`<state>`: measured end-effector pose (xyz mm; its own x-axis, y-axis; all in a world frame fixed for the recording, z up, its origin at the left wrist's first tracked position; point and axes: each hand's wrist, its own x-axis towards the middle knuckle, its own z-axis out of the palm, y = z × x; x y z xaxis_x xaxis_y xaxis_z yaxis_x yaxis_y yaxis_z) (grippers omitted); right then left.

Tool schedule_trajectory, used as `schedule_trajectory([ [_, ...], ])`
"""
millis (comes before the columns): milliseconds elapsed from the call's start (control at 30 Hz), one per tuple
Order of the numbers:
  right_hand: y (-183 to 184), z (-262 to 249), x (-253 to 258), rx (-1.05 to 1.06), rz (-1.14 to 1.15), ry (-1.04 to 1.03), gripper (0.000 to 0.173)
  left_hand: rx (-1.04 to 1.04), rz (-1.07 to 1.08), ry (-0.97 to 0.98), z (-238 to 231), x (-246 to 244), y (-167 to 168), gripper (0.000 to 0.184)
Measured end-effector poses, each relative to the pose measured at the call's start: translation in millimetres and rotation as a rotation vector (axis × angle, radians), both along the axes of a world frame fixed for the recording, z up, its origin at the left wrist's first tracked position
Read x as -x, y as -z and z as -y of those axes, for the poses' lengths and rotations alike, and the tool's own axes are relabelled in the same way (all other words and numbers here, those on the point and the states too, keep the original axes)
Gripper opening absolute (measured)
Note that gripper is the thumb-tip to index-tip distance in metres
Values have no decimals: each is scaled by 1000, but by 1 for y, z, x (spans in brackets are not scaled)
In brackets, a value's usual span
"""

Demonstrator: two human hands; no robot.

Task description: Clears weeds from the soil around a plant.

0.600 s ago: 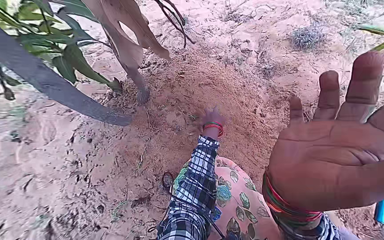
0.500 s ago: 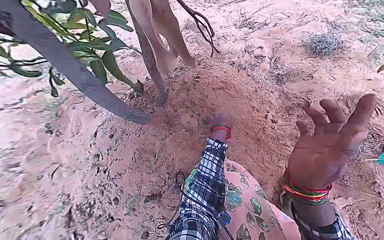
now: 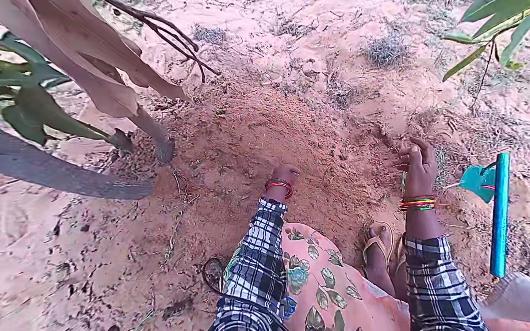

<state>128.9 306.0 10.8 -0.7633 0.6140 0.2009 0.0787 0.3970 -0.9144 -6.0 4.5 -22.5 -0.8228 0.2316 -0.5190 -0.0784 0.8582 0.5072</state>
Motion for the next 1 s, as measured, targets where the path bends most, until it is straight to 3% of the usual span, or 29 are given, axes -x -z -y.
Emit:
schedule_trajectory([
  [133, 82, -15, 5, -204, 719, -202, 34, -116, 55, 215, -57, -43, 4, 30],
  [267, 160, 13, 14, -132, 925, -448, 35, -133, 27, 174, -64, -46, 13, 32],
  [333, 180, 37, 26, -139, 986, -539, 45, -157, -17, 97, -61, -38, 19, 30],
  [400, 190, 59, 43, -148, 1040, -525, 56, -197, -46, 35, -58, -32, 25, 28],
  [533, 204, 82, 67, -196, 1134, -448, 44, -224, -88, 24, -60, -27, 35, 27],
  [700, 204, 86, 45, -322, 1086, -730, 40, -236, -85, 53, -69, -28, 39, 30],
  [800, 193, 57, 31, -308, 1127, -852, 40, -237, -71, 81, -70, -30, 37, 30],
  [933, 188, -1, 8, -119, 831, -397, 38, -235, -62, 104, -70, -35, 35, 30],
  [1000, 177, -14, 1, -95, 789, -234, 38, -224, -64, 118, -72, -35, 32, 31],
])
